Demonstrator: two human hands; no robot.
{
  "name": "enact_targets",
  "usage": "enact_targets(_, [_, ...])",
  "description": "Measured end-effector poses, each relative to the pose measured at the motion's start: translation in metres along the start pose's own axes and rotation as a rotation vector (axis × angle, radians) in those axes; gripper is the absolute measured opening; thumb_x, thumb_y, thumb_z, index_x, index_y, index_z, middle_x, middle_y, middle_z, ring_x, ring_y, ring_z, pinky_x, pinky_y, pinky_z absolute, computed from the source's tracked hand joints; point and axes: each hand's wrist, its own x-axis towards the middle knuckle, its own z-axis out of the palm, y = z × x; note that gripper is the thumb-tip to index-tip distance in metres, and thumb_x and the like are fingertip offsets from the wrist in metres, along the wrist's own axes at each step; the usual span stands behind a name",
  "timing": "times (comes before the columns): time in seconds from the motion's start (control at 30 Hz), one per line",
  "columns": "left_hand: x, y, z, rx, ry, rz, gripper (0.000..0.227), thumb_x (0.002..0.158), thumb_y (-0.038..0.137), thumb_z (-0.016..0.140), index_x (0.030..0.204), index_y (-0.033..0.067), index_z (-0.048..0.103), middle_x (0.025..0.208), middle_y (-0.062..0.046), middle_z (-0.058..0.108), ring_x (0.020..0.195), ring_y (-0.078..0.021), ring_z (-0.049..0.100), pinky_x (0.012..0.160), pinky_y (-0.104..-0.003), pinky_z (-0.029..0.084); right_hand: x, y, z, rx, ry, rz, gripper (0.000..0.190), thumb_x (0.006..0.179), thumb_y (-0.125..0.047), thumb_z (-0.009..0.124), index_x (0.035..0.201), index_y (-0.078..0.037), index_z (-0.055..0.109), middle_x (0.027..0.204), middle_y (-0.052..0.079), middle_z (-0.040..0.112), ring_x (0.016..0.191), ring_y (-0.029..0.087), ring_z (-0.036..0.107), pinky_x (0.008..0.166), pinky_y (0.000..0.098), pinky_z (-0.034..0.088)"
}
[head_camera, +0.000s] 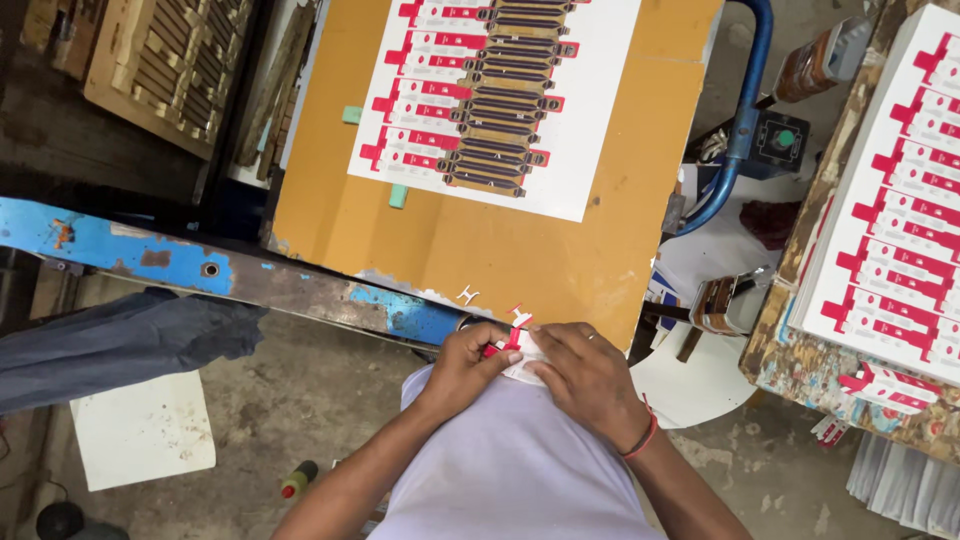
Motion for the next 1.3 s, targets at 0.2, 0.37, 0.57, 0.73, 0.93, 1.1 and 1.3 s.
enact_targets(0.2, [-0.008, 0.017, 0.002, 0.17, 0.147, 0.096, 0.026, 0.081, 0.012, 0.086, 0.091, 0.0022, 0.064, 0.086, -0.008, 0.06, 0.076, -0.0163, 0.054, 0.066, -0.028, 0.049, -0.002, -0.003, 0.003, 0.091, -0.185, 0.222, 0.013, 0.088, -0.016, 0.073, 0.096, -0.006, 0.077, 0.08, 0.011, 0.072, 0.074, 0.03, 0.069, 0.066, 0.0406, 0.054])
enact_targets(0.37, [-0.009, 0.008, 0.005, 0.115, 0.081, 0.169, 0.007, 0.088, 0.008, 0.078, 0.094, 0.0047, 0.075, 0.091, -0.004, 0.067, 0.082, -0.0124, 0.063, 0.072, -0.027, 0.051, -0.011, 0.005, 0.004, 0.121, -0.17, 0.25, 0.013, 0.088, -0.018, 0.073, 0.085, -0.006, 0.075, 0.076, 0.012, 0.072, 0.07, 0.032, 0.069, 0.063, 0.0406, 0.054])
enact_targets(0.57, [0.0, -0.024, 0.004, -0.034, 0.185, -0.027, 0.007, 0.089, 0.007, 0.078, 0.092, 0.0022, 0.074, 0.091, -0.002, 0.064, 0.081, -0.0093, 0.057, 0.073, -0.026, 0.048, -0.035, 0.026, -0.015, 0.197, -0.16, 0.503, 0.019, 0.087, -0.025, 0.077, 0.088, -0.006, 0.078, 0.08, 0.011, 0.076, 0.069, 0.025, 0.074, 0.062, 0.0345, 0.056])
enact_targets(0.73, [0.003, -0.039, -0.002, -0.258, 0.124, -0.184, 0.009, 0.092, 0.008, 0.076, 0.096, 0.0019, 0.071, 0.091, -0.002, 0.067, 0.077, -0.0063, 0.06, 0.069, -0.023, 0.052, -0.054, 0.03, -0.001, 0.313, -0.052, 0.609, 0.016, 0.085, -0.017, 0.079, 0.091, -0.003, 0.077, 0.081, 0.01, 0.077, 0.067, 0.02, 0.073, 0.061, 0.0308, 0.055])
enact_targets(0.93, [0.001, -0.027, -0.005, -0.289, 0.053, -0.228, 0.029, 0.088, 0.0, 0.073, 0.116, 0.0033, 0.064, 0.097, -0.003, 0.07, 0.083, -0.0059, 0.064, 0.071, -0.023, 0.055, -0.067, 0.023, 0.006, 0.241, 0.114, 0.544, 0.012, 0.084, -0.012, 0.08, 0.09, -0.004, 0.074, 0.083, 0.01, 0.075, 0.07, 0.02, 0.072, 0.063, 0.0308, 0.055])
enact_targets(1.1, [0.004, -0.019, -0.006, -0.291, 0.034, -0.163, 0.038, 0.089, -0.007, 0.072, 0.124, 0.0012, 0.059, 0.1, -0.004, 0.067, 0.089, -0.0072, 0.064, 0.075, -0.024, 0.056, -0.058, 0.015, -0.004, 0.153, 0.15, 0.443, 0.015, 0.083, -0.009, 0.082, 0.092, -0.004, 0.072, 0.086, 0.01, 0.073, 0.075, 0.024, 0.072, 0.066, 0.0327, 0.056])
enact_targets(1.3, [0.003, -0.021, -0.001, -0.357, -0.052, -0.173, 0.043, 0.087, -0.008, 0.072, 0.126, 0.0019, 0.054, 0.098, -0.005, 0.067, 0.085, -0.0081, 0.064, 0.076, -0.024, 0.055, -0.029, 0.004, -0.004, 0.105, 0.061, 0.101, 0.027, 0.087, 0.001, 0.068, 0.113, -0.004, 0.072, 0.114, 0.012, 0.074, 0.103, 0.029, 0.071, 0.085, 0.0359, 0.058])
